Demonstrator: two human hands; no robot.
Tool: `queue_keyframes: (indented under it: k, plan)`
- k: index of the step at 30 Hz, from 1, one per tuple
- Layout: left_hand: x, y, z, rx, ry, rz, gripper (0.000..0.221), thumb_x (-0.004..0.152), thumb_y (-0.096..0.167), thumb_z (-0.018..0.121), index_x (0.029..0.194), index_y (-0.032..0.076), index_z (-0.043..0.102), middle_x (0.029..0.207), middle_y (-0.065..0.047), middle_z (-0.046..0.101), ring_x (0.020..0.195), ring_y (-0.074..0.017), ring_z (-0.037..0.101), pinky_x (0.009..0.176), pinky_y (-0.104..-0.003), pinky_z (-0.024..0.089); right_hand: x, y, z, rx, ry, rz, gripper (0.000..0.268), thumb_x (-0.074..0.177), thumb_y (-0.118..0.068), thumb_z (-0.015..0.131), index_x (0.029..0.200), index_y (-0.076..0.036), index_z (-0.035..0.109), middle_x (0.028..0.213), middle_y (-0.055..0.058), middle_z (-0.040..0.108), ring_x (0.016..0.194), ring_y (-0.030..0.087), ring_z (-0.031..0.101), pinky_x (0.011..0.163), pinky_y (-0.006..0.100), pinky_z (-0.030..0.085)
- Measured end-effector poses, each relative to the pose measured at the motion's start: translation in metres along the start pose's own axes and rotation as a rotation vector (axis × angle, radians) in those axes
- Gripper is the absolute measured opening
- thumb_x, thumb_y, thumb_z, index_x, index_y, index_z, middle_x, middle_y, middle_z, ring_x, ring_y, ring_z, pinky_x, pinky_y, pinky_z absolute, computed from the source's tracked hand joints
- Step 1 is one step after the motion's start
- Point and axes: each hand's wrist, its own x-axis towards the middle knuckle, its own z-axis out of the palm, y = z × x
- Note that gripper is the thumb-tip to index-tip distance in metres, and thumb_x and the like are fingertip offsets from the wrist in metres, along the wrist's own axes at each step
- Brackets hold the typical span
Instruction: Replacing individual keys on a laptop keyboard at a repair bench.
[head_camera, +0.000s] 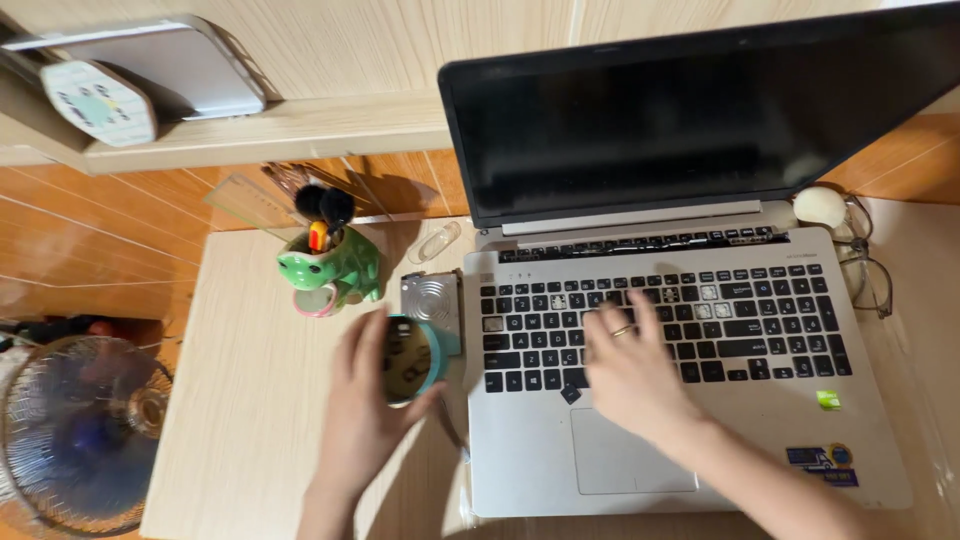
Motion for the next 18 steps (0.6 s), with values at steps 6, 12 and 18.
queue_keyframes:
  k: [6, 12, 18]
  plan:
    - [0.032, 0.033, 0.027, -0.159, -0.151, 0.144, 0.098, 0.069, 0.027, 0.092, 0.15, 0.01, 0.04, 0.147, -0.021, 0.045, 0.131, -0.0399, 0.051, 0.106, -0.043, 0.048, -0.007, 0.053, 0.044, 0.625, 0.514, -0.078, 0.038, 0.079, -0.004, 0.067, 0.115, -0.01, 0.076, 0.115, 0.001, 0.066, 0.112, 0.022, 0.06, 0.113, 0.048, 0.033]
    - [0.059, 0.033, 0.054, -0.076, -0.144, 0.228, 0.096, 0.073, 0.026, 0.09, 0.154, 0.011, 0.039, 0.147, -0.02, 0.045, 0.133, -0.0409, 0.048, 0.109, -0.046, 0.045, -0.011, 0.063, 0.059, 0.786, 0.621, -0.032, 0.035, 0.085, -0.007, 0.066, 0.119, -0.012, 0.074, 0.118, 0.004, 0.067, 0.108, 0.026, 0.062, 0.099, 0.038, 0.048]
    - [0.054, 0.058, 0.049, 0.204, 0.113, 0.388, 0.086, 0.073, 0.03, 0.087, 0.146, 0.009, 0.046, 0.144, -0.027, 0.044, 0.131, -0.0483, 0.045, 0.109, -0.054, 0.041, -0.001, 0.054, 0.041, 0.562, 0.707, -0.063, 0.025, 0.086, -0.019, 0.074, 0.111, -0.016, 0.079, 0.1, 0.0, 0.067, 0.094, 0.022, 0.063, 0.102, 0.047, 0.044]
